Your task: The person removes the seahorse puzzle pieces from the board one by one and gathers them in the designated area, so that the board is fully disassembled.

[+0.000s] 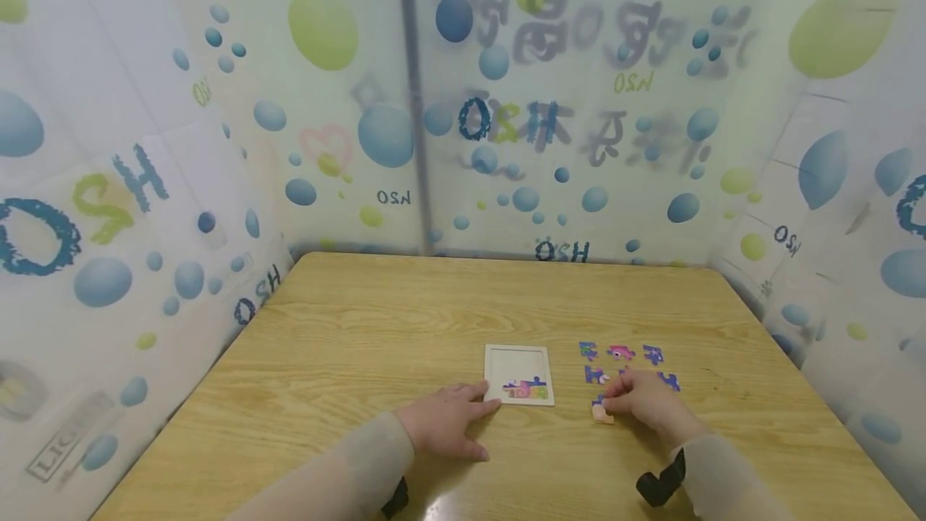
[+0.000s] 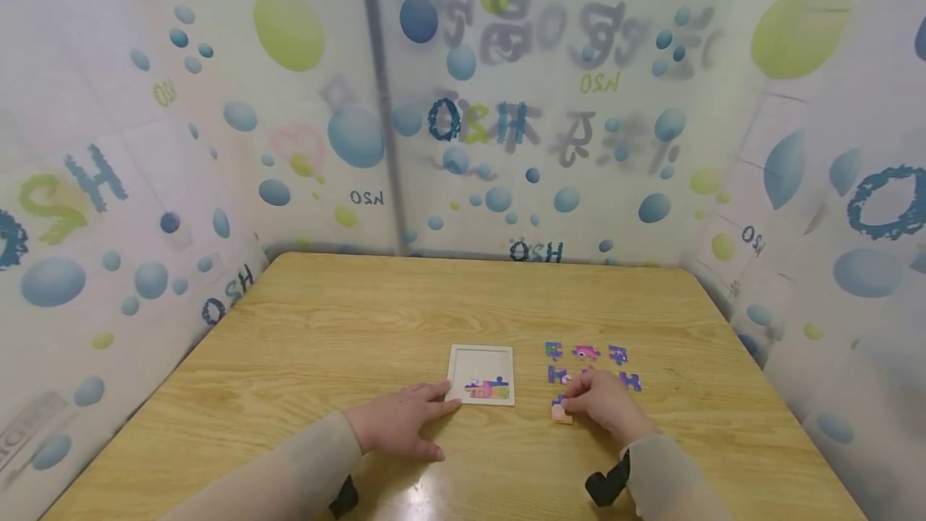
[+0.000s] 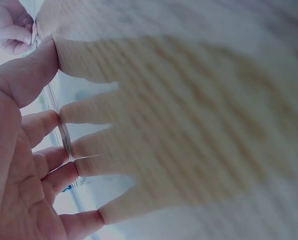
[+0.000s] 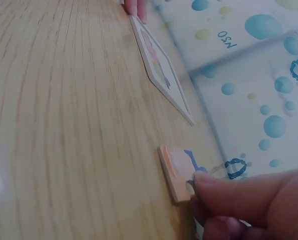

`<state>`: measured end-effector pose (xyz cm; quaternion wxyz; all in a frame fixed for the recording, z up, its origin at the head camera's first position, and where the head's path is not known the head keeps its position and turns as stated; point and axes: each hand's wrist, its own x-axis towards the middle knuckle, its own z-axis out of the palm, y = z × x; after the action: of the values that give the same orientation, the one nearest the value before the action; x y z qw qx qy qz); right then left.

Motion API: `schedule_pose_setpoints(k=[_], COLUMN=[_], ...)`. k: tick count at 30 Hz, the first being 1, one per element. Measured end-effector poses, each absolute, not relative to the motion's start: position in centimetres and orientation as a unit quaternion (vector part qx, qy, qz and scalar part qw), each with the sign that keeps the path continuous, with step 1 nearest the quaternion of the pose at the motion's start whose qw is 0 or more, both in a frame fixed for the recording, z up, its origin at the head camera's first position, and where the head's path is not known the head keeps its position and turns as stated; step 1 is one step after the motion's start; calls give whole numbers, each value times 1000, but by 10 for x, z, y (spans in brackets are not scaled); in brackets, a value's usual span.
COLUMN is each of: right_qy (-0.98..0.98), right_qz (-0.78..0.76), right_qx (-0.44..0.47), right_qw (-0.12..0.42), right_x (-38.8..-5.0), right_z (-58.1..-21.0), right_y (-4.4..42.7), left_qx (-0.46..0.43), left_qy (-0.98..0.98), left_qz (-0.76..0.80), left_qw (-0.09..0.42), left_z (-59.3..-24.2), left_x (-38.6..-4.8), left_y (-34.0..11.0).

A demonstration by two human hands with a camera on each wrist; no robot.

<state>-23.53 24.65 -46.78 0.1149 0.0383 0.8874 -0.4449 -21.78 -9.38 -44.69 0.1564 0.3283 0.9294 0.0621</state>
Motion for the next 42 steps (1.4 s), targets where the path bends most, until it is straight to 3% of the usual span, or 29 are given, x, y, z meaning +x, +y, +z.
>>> schedule_pose_setpoints(k=[28,32,42], right_qy=[907,909,862], right_qz=[-405,-407,-493], right_qx=[47,21,42], right_qw=[104,85,112], right_x=[-235,-239,-245], right_z=[-462,-458,-447], right_y=[244,233,184], left_qx=[321,320,324], left_qy=[930,930,929], left_qz=[73,74,68], left_qw=[166,166,163], left_z=[-448,-448,-447], left_x=[-219,-219,-219], left_y=[-93,-93,-93])
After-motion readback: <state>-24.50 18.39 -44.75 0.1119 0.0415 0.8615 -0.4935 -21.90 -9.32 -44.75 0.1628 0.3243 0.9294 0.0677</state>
